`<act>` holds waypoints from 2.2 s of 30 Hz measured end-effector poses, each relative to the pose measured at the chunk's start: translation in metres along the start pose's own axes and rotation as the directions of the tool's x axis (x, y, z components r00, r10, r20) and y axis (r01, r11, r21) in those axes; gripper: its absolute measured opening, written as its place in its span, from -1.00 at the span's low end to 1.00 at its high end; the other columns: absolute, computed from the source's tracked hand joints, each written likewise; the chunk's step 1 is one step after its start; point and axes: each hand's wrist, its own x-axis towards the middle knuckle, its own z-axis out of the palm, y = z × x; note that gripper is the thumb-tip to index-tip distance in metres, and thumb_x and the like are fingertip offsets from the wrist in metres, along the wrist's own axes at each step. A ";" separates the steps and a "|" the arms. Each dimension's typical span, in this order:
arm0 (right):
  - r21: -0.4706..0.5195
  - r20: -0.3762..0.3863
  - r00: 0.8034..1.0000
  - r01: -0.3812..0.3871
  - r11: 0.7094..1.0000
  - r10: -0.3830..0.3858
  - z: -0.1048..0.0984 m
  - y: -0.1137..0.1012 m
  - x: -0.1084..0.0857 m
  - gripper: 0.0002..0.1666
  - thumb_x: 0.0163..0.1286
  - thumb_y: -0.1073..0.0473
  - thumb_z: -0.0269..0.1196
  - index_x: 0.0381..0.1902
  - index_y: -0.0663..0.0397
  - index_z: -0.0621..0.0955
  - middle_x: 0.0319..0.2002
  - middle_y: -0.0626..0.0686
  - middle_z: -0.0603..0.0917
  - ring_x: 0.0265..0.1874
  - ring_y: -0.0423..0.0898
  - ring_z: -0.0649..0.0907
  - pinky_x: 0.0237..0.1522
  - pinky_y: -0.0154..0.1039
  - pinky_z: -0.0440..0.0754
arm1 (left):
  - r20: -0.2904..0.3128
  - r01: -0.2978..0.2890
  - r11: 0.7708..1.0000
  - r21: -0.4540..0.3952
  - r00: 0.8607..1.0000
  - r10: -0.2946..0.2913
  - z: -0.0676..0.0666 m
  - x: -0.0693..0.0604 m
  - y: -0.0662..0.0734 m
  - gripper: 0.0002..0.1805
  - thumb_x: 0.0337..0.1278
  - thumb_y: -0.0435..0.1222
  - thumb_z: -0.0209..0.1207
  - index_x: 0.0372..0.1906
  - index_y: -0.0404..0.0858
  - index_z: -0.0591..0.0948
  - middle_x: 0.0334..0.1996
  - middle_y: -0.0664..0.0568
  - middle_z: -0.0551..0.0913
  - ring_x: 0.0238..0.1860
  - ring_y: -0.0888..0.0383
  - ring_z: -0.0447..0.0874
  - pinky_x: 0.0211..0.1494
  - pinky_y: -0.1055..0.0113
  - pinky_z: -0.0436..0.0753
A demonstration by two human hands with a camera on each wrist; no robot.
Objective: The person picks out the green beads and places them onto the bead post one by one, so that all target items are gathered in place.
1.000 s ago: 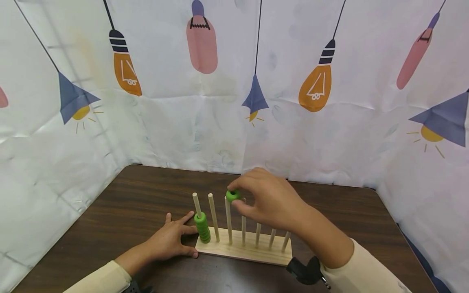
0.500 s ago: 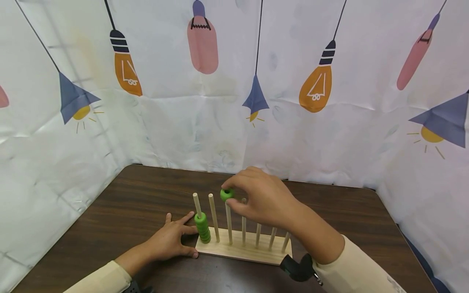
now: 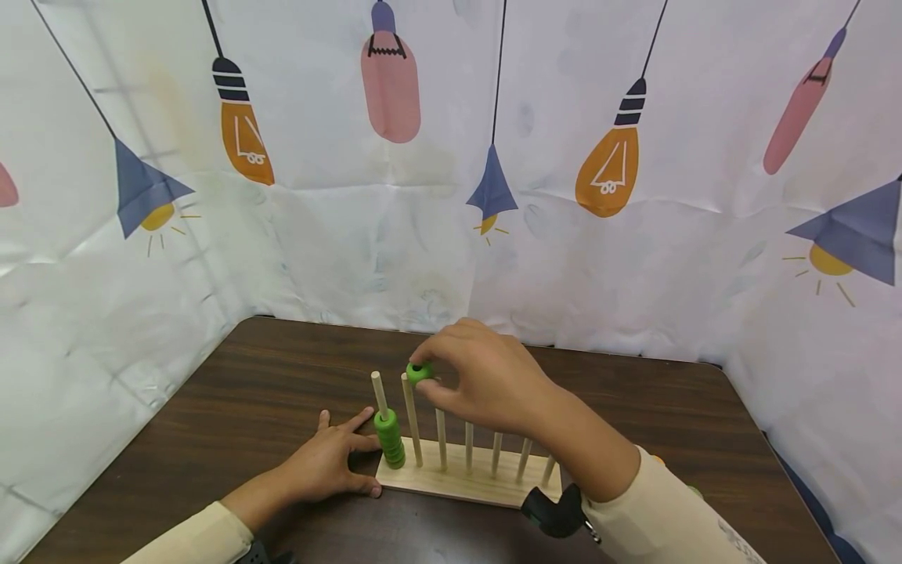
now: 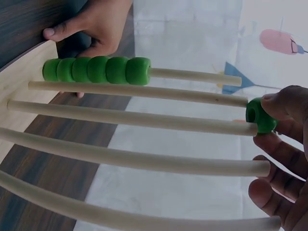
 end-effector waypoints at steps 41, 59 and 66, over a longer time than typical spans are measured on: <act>0.059 0.021 1.000 -0.023 0.998 0.022 0.027 -0.016 0.031 -0.79 0.33 0.00 0.47 -0.11 -0.19 0.71 -0.08 -0.24 0.68 0.05 -0.23 0.60 -0.14 -0.22 0.64 | 0.007 -0.004 1.000 -0.023 1.000 0.004 0.002 0.001 -0.004 -0.17 -0.17 0.24 0.50 0.31 0.05 0.66 0.36 -0.08 0.54 0.55 -0.20 0.14 0.25 -0.68 -0.33; -0.027 -0.046 0.988 -0.149 0.988 0.148 -0.015 0.017 -0.020 -0.83 0.31 0.08 0.48 -0.16 -0.19 0.73 -0.14 -0.24 0.69 0.03 -0.17 0.62 -0.03 -0.06 0.66 | -0.005 0.005 1.000 -0.008 1.000 -0.005 0.002 0.001 -0.001 -0.19 -0.18 0.19 0.54 0.28 -0.01 0.68 0.33 -0.01 0.58 0.56 -0.17 0.14 0.29 -0.64 -0.33; -0.017 -0.074 0.974 -0.214 0.977 0.212 -0.029 0.032 -0.043 -0.85 0.34 0.12 0.47 -0.17 -0.19 0.71 -0.15 -0.25 0.68 0.00 -0.16 0.62 -0.01 -0.06 0.63 | -0.009 0.000 1.000 -0.006 1.000 0.000 0.002 0.000 -0.001 -0.19 -0.18 0.18 0.54 0.29 -0.03 0.68 0.31 0.02 0.60 0.56 -0.18 0.14 0.28 -0.65 -0.33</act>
